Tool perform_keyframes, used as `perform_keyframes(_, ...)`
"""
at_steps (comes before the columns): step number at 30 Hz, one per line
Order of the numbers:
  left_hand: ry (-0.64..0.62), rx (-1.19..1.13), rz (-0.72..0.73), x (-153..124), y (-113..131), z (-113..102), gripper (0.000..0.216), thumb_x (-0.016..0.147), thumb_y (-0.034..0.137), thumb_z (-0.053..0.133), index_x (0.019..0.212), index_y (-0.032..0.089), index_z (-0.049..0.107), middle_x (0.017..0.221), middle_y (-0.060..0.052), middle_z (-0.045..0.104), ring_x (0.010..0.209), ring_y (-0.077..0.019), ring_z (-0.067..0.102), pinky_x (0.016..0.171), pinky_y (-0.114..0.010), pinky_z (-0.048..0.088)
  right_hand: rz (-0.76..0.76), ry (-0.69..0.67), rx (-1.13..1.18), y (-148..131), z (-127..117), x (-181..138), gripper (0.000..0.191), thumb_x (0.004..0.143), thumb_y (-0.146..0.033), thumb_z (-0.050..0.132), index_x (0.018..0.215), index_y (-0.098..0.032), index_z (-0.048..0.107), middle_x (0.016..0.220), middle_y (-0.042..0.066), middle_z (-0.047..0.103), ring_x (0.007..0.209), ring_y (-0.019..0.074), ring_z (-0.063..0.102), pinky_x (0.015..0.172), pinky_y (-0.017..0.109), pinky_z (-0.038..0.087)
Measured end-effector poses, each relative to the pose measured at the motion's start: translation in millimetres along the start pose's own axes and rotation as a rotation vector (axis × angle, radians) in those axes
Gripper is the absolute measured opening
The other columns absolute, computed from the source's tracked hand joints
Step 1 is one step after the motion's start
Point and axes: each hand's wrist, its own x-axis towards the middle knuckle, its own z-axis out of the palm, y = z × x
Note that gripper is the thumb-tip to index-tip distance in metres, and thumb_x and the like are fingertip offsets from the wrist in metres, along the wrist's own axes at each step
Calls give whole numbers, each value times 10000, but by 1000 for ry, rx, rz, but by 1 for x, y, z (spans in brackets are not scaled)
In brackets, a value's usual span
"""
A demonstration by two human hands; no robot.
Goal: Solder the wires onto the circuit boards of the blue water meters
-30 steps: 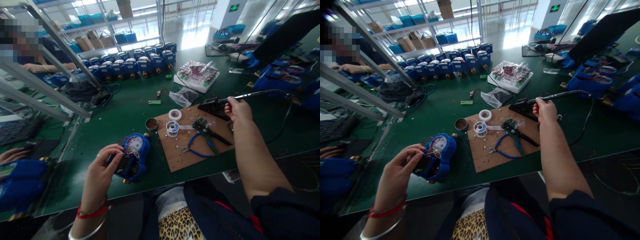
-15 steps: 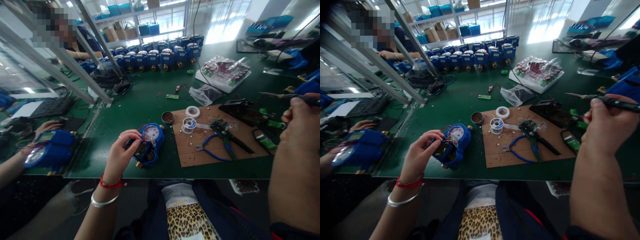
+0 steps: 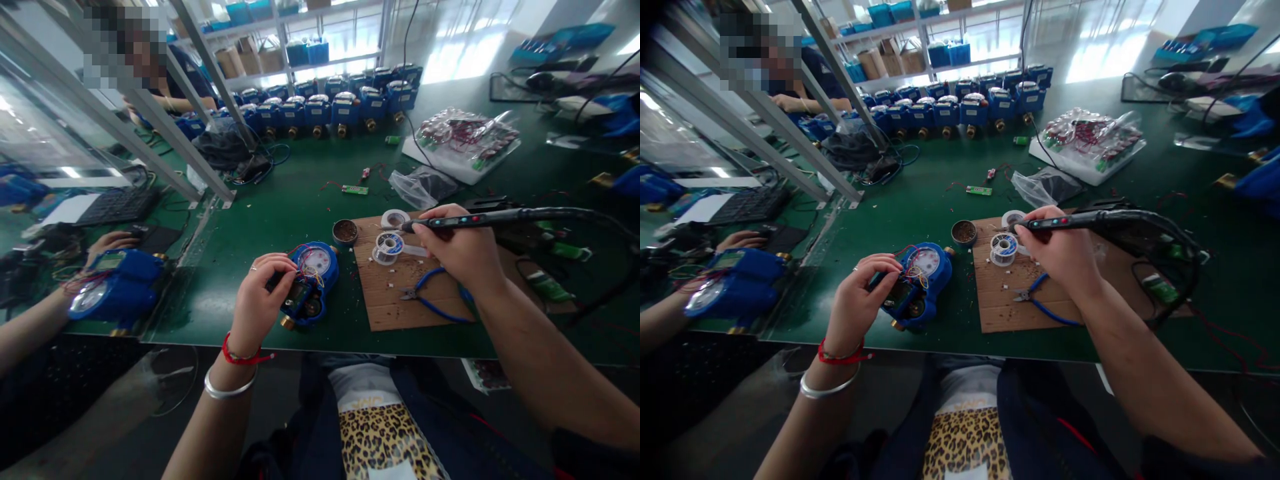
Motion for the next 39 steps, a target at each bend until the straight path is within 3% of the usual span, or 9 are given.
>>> perform_keyframes(7,8,-25,-13,0,-4,-1,81,903,211,586,843,190,637,948,-41,677,1055,-198,594,984,-397,450,-97,-4,-91,-1,11,11,130,813,-339,665,863,-222,638,715,1,650,599,159,605,604,294,457)
perform_keyframes(20,14,-64,-18,0,-3,-2,71,901,198,592,845,192,636,956,-44,676,1059,-198,598,990,-408,453,-62,-19,-146,-6,12,14,143,808,-348,665,856,-213,660,708,4,663,596,153,615,606,283,466)
perform_keyframes(29,15,-35,26,-3,8,-8,53,870,179,632,826,207,639,884,-22,665,1028,-197,588,972,-401,457,91,28,31,-16,2,6,242,847,-408,638,975,-204,657,641,-8,647,475,131,600,500,259,477)
perform_keyframes(39,18,22,-53,-8,13,-5,74,890,184,593,831,205,633,889,-45,660,1009,-213,572,931,-416,467,70,174,163,-39,0,-7,169,794,-311,709,935,-221,686,598,8,619,448,140,582,424,261,472)
